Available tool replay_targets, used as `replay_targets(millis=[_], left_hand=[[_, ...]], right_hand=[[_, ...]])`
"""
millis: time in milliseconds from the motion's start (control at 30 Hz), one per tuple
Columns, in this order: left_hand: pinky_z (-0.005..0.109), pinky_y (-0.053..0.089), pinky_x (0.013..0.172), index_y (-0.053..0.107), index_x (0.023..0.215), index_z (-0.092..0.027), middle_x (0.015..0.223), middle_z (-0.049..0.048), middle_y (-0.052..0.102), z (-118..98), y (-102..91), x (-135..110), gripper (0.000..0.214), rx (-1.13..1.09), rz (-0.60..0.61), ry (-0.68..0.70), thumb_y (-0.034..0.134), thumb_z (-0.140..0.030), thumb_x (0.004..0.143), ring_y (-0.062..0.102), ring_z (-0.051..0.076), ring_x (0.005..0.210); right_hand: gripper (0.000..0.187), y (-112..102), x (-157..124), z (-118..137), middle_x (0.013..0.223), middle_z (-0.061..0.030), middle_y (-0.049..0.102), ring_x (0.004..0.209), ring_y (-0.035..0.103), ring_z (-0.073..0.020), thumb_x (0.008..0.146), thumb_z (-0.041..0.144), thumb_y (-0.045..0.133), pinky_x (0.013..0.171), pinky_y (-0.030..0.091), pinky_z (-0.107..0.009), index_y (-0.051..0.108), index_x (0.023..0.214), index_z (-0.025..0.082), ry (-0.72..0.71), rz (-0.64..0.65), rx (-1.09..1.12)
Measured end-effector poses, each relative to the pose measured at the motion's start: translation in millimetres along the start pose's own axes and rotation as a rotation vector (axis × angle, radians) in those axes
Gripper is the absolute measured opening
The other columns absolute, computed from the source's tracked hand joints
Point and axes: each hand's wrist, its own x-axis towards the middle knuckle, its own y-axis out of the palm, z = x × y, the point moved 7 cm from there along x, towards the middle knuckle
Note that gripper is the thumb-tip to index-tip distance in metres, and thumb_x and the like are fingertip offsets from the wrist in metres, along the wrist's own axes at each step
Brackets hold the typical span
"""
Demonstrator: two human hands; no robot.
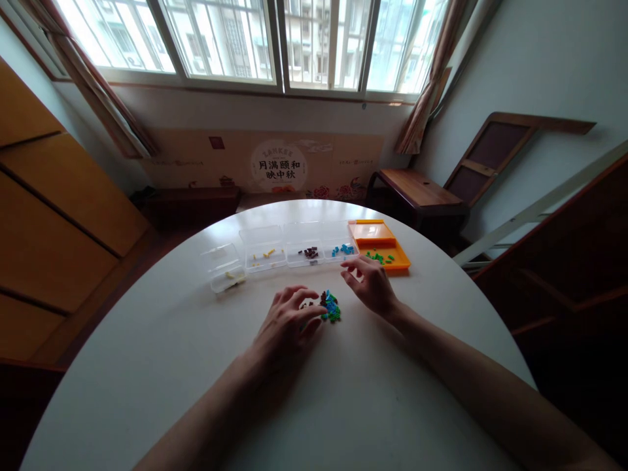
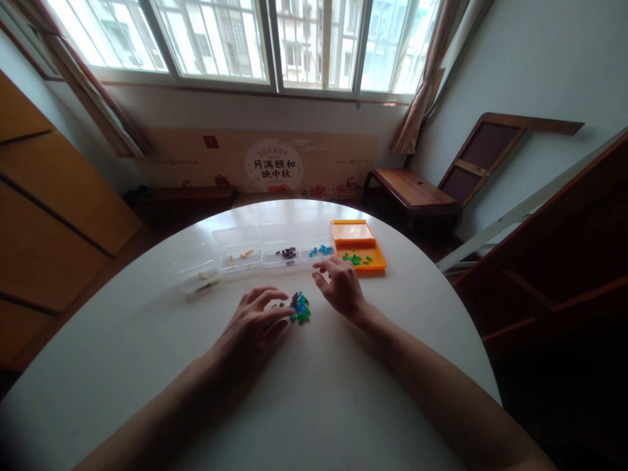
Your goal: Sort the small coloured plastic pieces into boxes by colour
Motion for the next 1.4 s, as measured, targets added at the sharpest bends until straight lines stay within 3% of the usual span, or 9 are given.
replay_targets(millis=[167,567,833,1400], left_hand=[[0.042,0.037,0.095,0.069,0.104,-0.036,0.118,0.0010,0.062,-6,2.6,1,0.025,0.017,0.055,0.047,0.061,-0.020,0.085,0.047,0.025,0.116],[0.041,0.039,0.095,0.070,0.086,-0.028,0.112,0.0015,0.065,-3,2.4,-1,0.015,-0.008,0.021,0.042,0.060,-0.017,0.084,0.049,0.023,0.114],[0.041,0.039,0.095,0.064,0.096,-0.024,0.112,0.0032,0.065,-3,1.4,0,0.018,-0.034,0.052,-0.015,0.058,-0.015,0.082,0.049,0.023,0.113],[0.039,0.040,0.092,0.064,0.088,-0.023,0.110,0.0039,0.065,-4,5.0,-1,0.014,0.045,0.043,0.031,0.052,-0.017,0.088,0.050,0.022,0.112]], right_hand=[[0.009,6,-5,4,0.079,-0.0007,0.066,0.067,0.057,-0.0152,0.085,0.023,0.061,0.079,0.040,-0.033,0.068,0.090,0.020,-0.027,0.015,-0.027],[0.007,7,-13,16,0.078,-0.0008,0.067,0.075,0.060,-0.0167,0.085,0.022,0.062,0.078,0.039,-0.032,0.068,0.088,0.020,-0.063,0.036,-0.011],[0.007,9,-15,14,0.078,-0.0005,0.067,0.075,0.060,-0.0166,0.085,0.021,0.062,0.079,0.039,-0.032,0.068,0.088,0.021,-0.061,0.033,-0.005],[0.006,10,-18,30,0.079,-0.0014,0.067,0.075,0.060,-0.0159,0.084,0.019,0.063,0.079,0.039,-0.031,0.068,0.086,0.020,-0.146,0.039,-0.005]])
